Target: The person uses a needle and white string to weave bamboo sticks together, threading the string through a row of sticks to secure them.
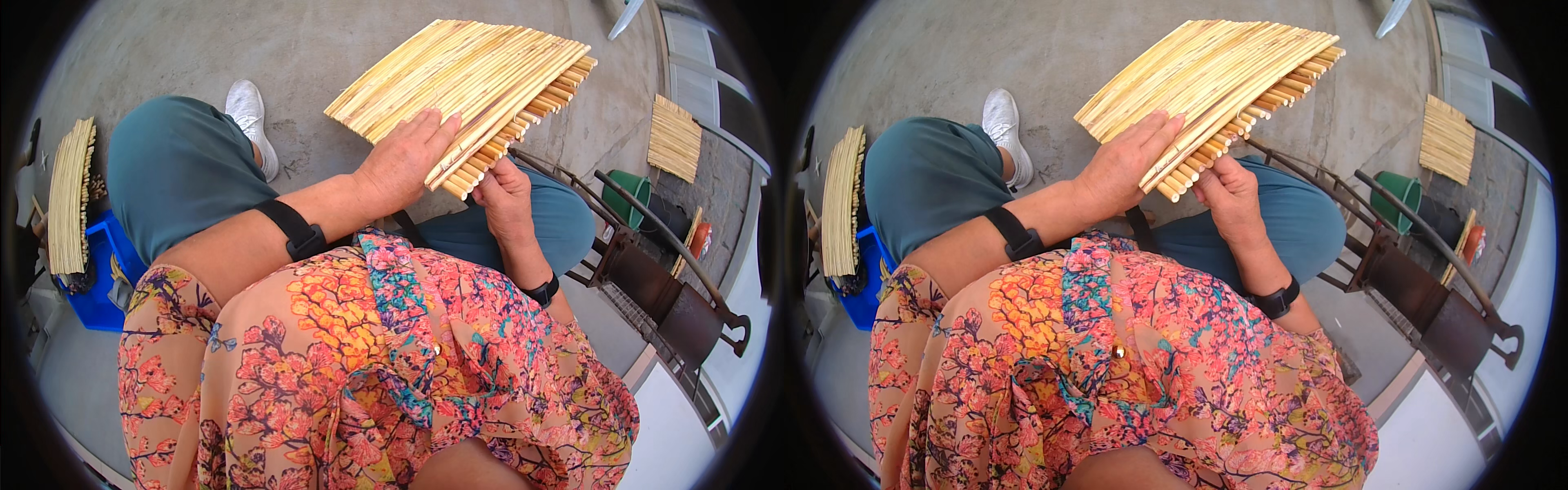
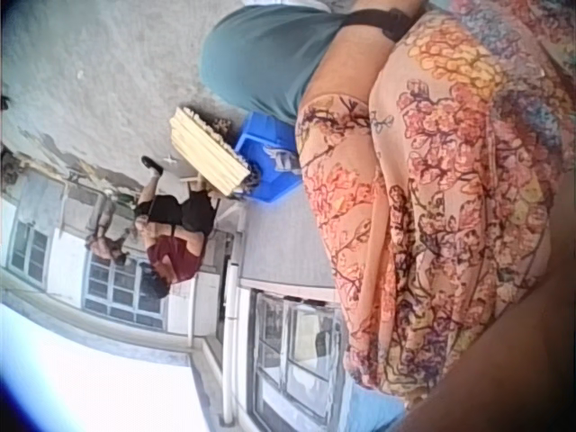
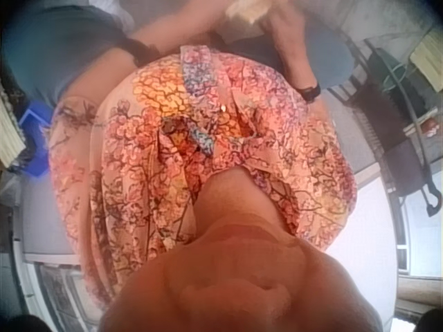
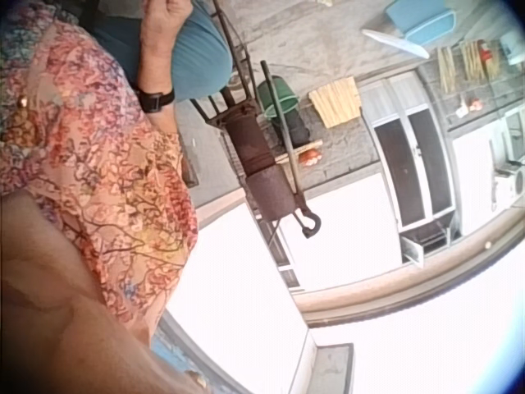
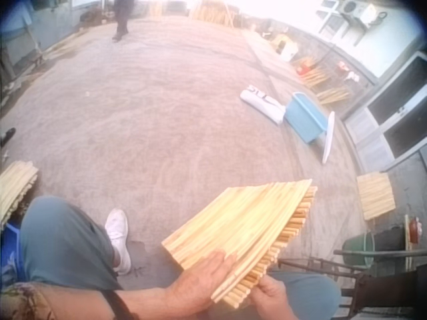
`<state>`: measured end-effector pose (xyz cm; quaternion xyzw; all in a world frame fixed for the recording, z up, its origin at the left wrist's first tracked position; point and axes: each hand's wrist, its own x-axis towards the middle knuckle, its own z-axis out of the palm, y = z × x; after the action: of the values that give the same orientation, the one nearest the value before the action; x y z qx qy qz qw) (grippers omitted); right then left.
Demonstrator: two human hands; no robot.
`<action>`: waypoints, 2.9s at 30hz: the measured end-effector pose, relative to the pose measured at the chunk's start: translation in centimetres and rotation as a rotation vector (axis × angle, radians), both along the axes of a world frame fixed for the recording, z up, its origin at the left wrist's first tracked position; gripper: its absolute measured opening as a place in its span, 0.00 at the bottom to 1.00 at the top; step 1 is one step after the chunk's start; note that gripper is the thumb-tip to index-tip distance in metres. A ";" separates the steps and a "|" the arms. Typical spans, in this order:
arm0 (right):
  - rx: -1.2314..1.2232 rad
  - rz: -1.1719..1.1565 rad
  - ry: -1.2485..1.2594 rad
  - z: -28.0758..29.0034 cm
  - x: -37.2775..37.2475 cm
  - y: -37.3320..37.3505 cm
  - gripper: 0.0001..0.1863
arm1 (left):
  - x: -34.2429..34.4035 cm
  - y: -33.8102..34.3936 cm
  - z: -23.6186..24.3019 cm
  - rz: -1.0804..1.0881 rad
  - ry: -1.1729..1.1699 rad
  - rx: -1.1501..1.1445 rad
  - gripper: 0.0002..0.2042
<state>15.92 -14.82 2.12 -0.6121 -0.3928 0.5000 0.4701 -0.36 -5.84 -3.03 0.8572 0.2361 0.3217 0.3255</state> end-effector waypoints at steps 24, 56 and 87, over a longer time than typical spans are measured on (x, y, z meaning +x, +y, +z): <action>-0.211 -0.003 0.055 0.7 1.3 -0.2 0.08 | 0.6 0.0 0.5 -0.012 0.057 0.104 0.33; -0.085 0.020 0.048 3.6 -2.3 9.5 0.06 | -0.7 6.1 2.2 0.352 -0.381 -0.159 0.13; 0.142 0.174 -0.605 -1.8 -5.7 12.0 0.12 | -7.0 13.6 -4.9 0.685 -0.853 -0.763 0.10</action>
<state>10.21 -2.82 0.31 -0.6629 -0.5993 0.3051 0.3290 -7.31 7.72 -7.93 0.3561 0.4431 0.6117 0.5502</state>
